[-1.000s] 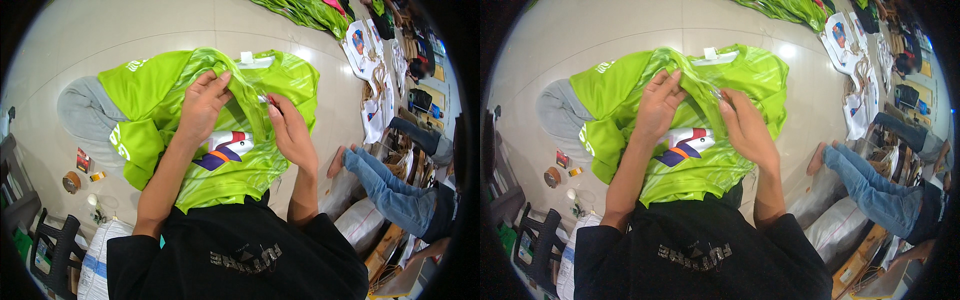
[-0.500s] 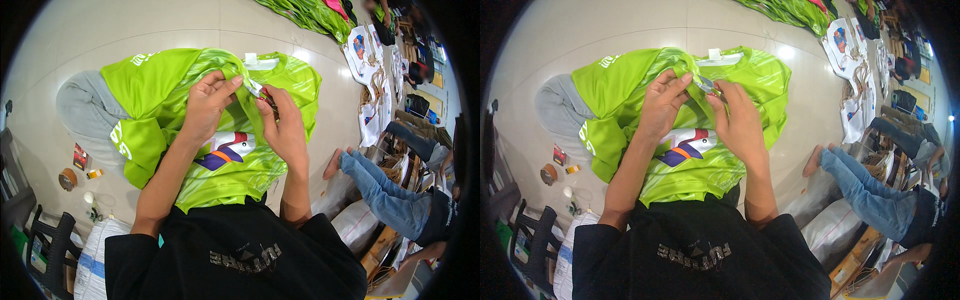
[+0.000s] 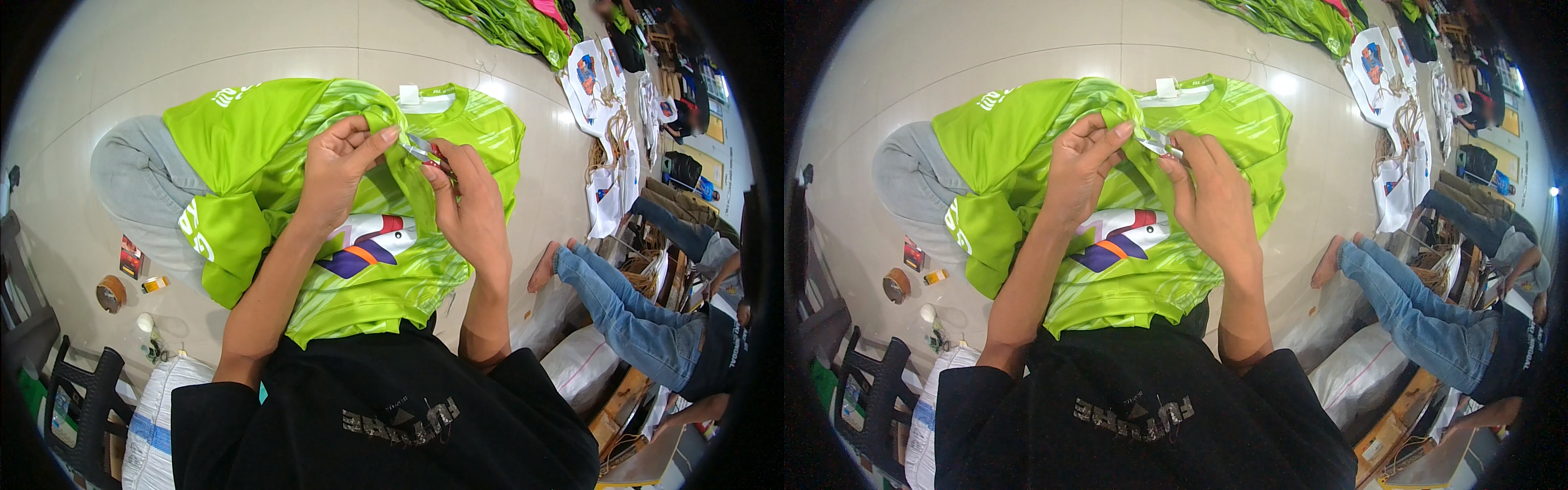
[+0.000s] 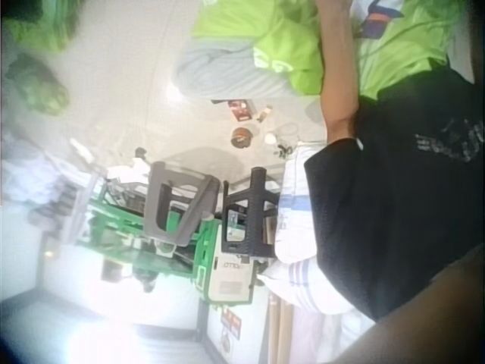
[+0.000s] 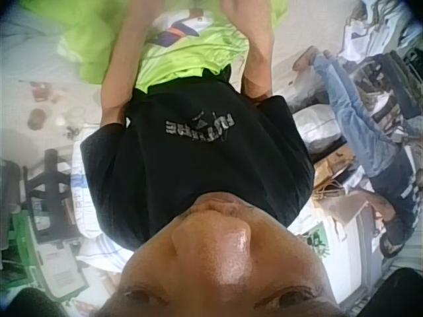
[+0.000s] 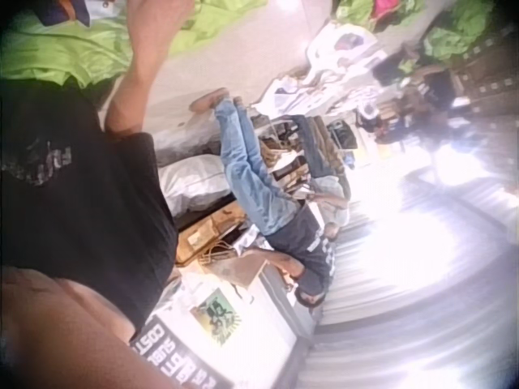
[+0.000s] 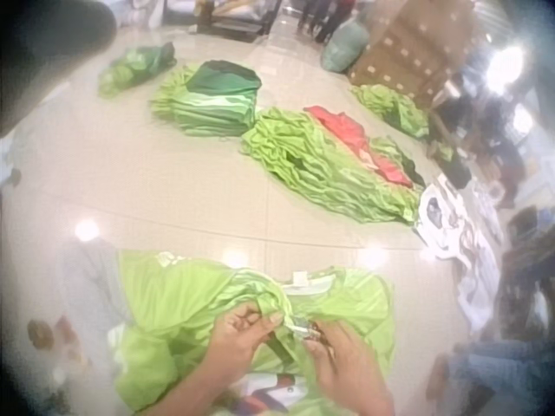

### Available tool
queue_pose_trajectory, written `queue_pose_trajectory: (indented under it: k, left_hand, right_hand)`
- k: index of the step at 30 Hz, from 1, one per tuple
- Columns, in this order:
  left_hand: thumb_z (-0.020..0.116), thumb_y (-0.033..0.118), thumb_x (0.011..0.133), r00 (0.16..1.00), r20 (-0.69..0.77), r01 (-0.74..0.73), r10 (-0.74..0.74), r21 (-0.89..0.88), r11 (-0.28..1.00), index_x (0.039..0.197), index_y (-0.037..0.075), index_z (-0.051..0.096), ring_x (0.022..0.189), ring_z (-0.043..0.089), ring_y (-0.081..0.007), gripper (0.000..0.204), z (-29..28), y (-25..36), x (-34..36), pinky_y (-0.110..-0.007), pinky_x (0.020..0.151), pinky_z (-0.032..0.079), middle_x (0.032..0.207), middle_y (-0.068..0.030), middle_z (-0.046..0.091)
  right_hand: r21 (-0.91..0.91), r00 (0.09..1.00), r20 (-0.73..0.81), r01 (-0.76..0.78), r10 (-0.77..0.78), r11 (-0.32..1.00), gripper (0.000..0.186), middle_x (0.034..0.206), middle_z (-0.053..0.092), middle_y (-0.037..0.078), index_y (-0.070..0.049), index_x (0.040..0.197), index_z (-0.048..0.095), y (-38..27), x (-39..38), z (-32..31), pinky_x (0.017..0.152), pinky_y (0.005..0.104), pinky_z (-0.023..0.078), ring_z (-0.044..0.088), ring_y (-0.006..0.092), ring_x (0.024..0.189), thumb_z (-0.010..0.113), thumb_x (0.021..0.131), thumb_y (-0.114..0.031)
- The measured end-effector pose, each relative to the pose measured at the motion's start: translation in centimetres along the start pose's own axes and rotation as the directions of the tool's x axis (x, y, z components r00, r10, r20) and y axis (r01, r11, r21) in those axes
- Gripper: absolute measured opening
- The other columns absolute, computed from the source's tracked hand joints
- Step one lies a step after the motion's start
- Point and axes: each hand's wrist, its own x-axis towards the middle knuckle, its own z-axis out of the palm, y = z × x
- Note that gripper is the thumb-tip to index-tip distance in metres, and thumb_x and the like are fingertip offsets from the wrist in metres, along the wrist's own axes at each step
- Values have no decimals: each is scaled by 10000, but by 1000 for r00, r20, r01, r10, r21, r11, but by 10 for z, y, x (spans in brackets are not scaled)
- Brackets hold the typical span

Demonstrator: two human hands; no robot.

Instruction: The person sits on the floor and uses a small pair of scissors to trim loose threads and excess fabric from the collar and shoulder seams of a neon green t-shirt. The person repeatedly snips small threads and adjusts the shirt to access different areas.

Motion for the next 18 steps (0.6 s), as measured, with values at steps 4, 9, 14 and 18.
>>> queue_pose_trajectory:
  k: [4,9,14,18]
  left_hand:
    - [727,80,953,1000,-2,2,-2,16,1000,1064,-22,689,780,641,-55,156,0,1,0,-221,733,508,927,-45,739]
    - [727,81,953,1000,-4,-7,7,17,1000,1056,-21,692,780,639,-51,149,1,1,0,-217,730,506,918,-43,736]
    - [731,78,949,1000,-3,-13,13,15,1000,1049,-19,694,774,635,-47,144,0,-1,0,-212,717,500,907,-38,732]
    - [735,74,945,1000,-1,-15,15,19,1000,1041,-19,695,772,636,-48,140,0,-1,1,-209,710,496,904,-38,732]
  right_hand:
    - [3,1000,-9,-3,3,1000,232,988,651,139,-45,1173,627,0,-1,-1,684,423,517,657,358,836,651,981,-172]
    - [-16,1000,13,-14,14,1000,240,977,642,134,-41,1172,627,-1,-3,-2,684,429,516,654,357,837,654,978,-180]
    - [-35,1000,5,8,-8,999,244,973,637,135,-37,1176,626,-1,-3,-3,687,433,513,651,359,849,650,981,-181]
    - [-36,1000,13,9,-9,999,246,973,637,138,-36,1181,625,-1,-4,-4,691,436,512,650,363,848,648,982,-179]
